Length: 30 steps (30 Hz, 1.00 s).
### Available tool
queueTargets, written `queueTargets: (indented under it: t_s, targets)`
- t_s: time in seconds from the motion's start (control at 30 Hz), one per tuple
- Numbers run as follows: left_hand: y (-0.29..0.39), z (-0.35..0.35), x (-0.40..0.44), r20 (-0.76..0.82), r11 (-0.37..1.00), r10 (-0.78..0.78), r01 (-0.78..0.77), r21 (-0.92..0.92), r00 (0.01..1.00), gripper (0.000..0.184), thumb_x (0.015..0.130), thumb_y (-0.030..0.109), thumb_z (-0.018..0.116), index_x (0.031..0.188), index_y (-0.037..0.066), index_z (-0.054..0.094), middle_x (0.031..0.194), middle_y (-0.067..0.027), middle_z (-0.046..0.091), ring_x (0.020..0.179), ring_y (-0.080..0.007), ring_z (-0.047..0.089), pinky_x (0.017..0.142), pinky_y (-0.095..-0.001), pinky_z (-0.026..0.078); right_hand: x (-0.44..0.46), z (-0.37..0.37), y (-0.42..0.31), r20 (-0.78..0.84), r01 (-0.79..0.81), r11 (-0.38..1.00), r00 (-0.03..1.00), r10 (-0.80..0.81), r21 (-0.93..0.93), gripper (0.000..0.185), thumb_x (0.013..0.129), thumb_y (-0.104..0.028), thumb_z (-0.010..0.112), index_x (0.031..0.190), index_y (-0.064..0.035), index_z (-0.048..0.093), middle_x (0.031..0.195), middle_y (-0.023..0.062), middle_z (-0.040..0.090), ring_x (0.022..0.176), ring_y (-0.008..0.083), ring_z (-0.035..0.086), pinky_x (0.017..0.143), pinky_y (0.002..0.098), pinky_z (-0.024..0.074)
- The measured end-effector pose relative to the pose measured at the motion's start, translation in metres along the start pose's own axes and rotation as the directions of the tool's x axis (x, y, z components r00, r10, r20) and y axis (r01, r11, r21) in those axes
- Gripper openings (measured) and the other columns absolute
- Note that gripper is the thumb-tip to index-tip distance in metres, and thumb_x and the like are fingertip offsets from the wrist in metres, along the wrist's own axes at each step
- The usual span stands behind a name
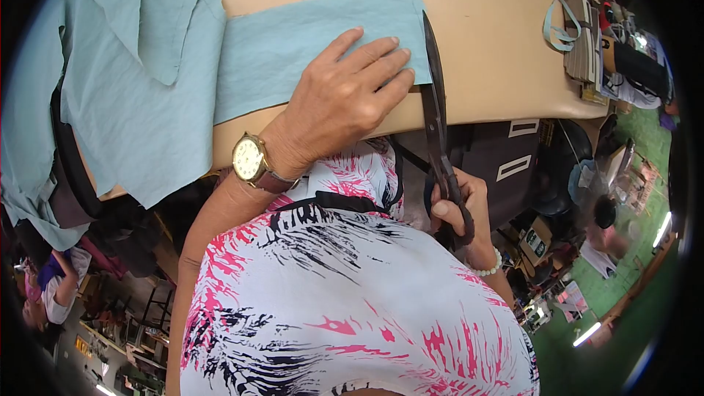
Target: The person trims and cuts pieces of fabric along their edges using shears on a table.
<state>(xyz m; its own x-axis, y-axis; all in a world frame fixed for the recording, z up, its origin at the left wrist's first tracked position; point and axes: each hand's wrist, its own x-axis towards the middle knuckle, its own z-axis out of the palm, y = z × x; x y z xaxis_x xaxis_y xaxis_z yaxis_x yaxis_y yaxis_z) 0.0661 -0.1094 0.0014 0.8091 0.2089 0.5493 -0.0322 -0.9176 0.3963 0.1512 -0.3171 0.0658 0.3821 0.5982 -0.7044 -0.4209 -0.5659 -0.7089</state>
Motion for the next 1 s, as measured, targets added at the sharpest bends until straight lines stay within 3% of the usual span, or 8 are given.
queueTargets:
  t_s: [0.57, 1.0]
  targets:
    - [0.001, -0.003, 0.000, -0.013, 0.997, 0.042, -0.043, -0.059, 0.999, 0.019, 0.067, 0.009, 0.063, 0.085, 0.006, 0.062, 0.095, -0.0063, 0.063, 0.093, -0.0208, 0.059, 0.081, -0.0386, 0.047, 0.015, 0.007, -0.011, -0.006, 0.062, 0.998, 0.998, -0.062, -0.003, 0.027, 0.068, -0.017, 0.074, 0.068, -0.0030, 0.050, 0.055, -0.0004, 0.050, 0.043, 0.0044, 0.047, 0.039, 0.0169, 0.0345]
    - [0.003, -0.005, 0.002, 0.014, 0.994, 0.047, -0.045, -0.103, 0.999, 0.020, 0.064, 0.006, 0.065, 0.084, 0.006, 0.064, 0.094, -0.0065, 0.063, 0.091, -0.0209, 0.060, 0.080, -0.0387, 0.047, 0.005, 0.007, -0.012, -0.077, -0.029, 0.998, 0.997, 0.024, -0.055, 0.029, 0.068, -0.014, 0.075, 0.063, -0.0057, 0.048, 0.054, -0.0014, 0.051, 0.042, 0.0019, 0.045, 0.037, 0.0157, 0.0322]
